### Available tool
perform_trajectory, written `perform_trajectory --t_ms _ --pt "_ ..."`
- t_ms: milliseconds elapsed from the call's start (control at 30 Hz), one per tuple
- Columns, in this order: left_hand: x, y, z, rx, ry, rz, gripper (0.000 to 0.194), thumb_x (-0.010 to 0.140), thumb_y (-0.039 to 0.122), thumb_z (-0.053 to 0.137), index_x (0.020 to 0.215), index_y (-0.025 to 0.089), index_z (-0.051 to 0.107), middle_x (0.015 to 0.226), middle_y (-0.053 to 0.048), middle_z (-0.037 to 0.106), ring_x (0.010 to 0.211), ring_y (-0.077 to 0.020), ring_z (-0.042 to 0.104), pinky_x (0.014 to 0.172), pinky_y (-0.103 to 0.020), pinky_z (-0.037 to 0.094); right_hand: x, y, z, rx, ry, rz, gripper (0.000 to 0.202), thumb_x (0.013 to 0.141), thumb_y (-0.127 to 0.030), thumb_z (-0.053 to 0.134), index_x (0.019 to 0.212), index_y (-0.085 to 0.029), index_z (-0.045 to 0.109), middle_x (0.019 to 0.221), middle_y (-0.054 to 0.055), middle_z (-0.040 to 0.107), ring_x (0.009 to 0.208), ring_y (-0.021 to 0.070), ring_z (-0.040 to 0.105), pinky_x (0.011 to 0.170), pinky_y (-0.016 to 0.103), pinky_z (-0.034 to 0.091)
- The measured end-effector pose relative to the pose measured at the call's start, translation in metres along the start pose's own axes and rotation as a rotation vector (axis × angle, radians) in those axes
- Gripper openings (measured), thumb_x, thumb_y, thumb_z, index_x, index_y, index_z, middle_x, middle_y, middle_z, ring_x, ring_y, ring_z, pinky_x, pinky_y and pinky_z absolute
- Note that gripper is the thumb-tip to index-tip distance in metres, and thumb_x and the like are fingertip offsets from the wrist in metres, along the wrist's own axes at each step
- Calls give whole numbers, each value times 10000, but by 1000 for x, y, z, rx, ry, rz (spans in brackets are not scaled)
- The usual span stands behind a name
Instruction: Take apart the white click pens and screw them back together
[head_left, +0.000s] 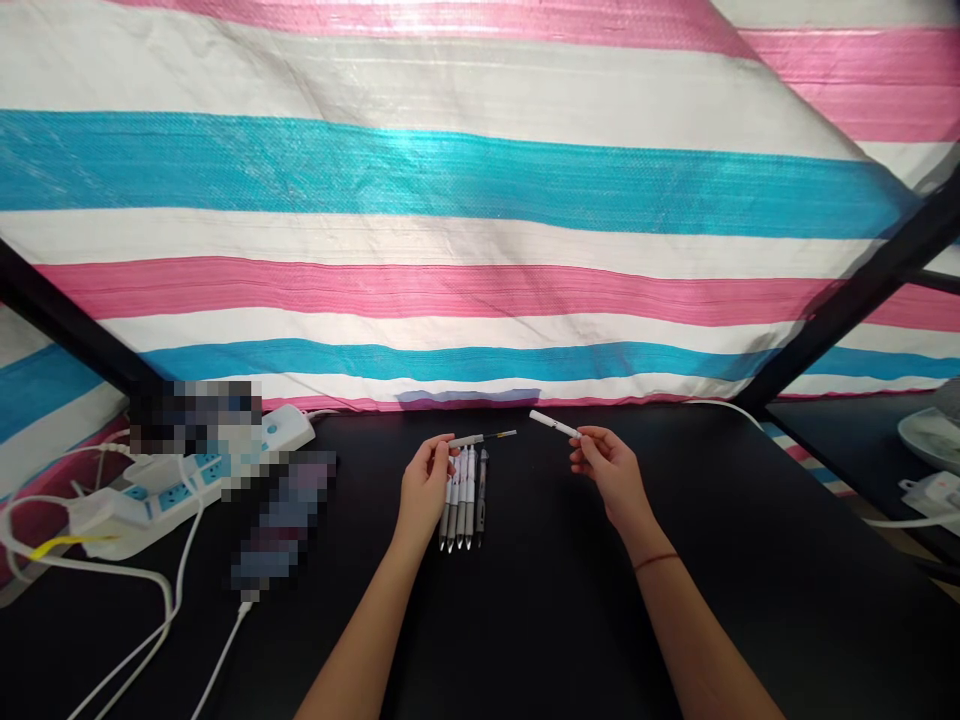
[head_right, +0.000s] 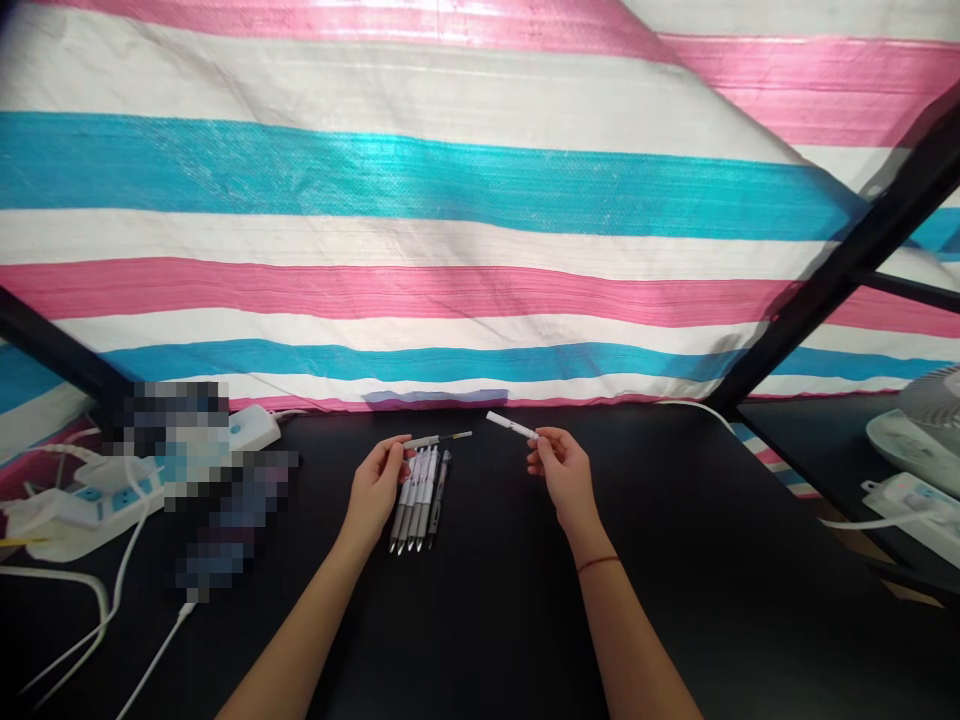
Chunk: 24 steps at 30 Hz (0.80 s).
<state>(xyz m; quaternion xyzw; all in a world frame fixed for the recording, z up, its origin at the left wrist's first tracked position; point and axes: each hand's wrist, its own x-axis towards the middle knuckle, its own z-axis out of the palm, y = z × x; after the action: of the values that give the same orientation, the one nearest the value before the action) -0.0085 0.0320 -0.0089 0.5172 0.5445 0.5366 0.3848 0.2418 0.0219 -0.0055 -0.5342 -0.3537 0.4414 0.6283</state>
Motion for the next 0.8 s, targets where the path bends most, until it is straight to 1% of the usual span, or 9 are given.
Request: perform_trajectory --t_ms 133,267,400,600,667,800 --pt "1 -1 0 -1 5 0 418 826 515 494 1011 165 628 766 -27 620 603 -125 512 585 -241 422 0 0 0 -27 -22 -42 327 695 -430 685 884 -171 623 776 29 625 618 122 566 493 232 499" --pt "0 0 1 4 3 -8 440 807 538 506 1005 166 631 778 -29 628 597 -130 516 579 -244 423 -2 -1 1 -40 -21 -51 325 710 -441 673 889 -174 622 782 31 614 621 127 558 470 231 504" --pt "-2 3 2 19 -17 -18 420 820 521 498 1008 169 630 781 -30 632 619 -138 525 575 -238 421 -3 -1 2 -56 -29 -60 311 726 -430 667 900 -177 618 796 33 611 625 127 554 464 232 514" --pt "-4 3 4 33 -41 9 392 823 497 503 991 172 642 782 -33 646 626 -140 546 596 -242 433 -5 0 5 -70 -47 -61 313 736 -436 657 912 -180 619 809 39 610 627 134 556 454 239 523" --pt "-5 3 5 30 -51 16 383 827 487 502 994 172 641 777 -31 645 620 -135 546 590 -238 432 -6 -2 5 -67 -37 -69 303 740 -430 654 906 -179 618 804 38 607 624 131 552 450 235 521" --pt "-4 3 4 40 -34 24 376 842 475 486 1008 172 635 775 -31 643 615 -127 540 584 -230 431 -6 -6 4 -30 10 -59 290 724 -415 661 884 -179 608 780 26 597 609 123 541 430 221 507"
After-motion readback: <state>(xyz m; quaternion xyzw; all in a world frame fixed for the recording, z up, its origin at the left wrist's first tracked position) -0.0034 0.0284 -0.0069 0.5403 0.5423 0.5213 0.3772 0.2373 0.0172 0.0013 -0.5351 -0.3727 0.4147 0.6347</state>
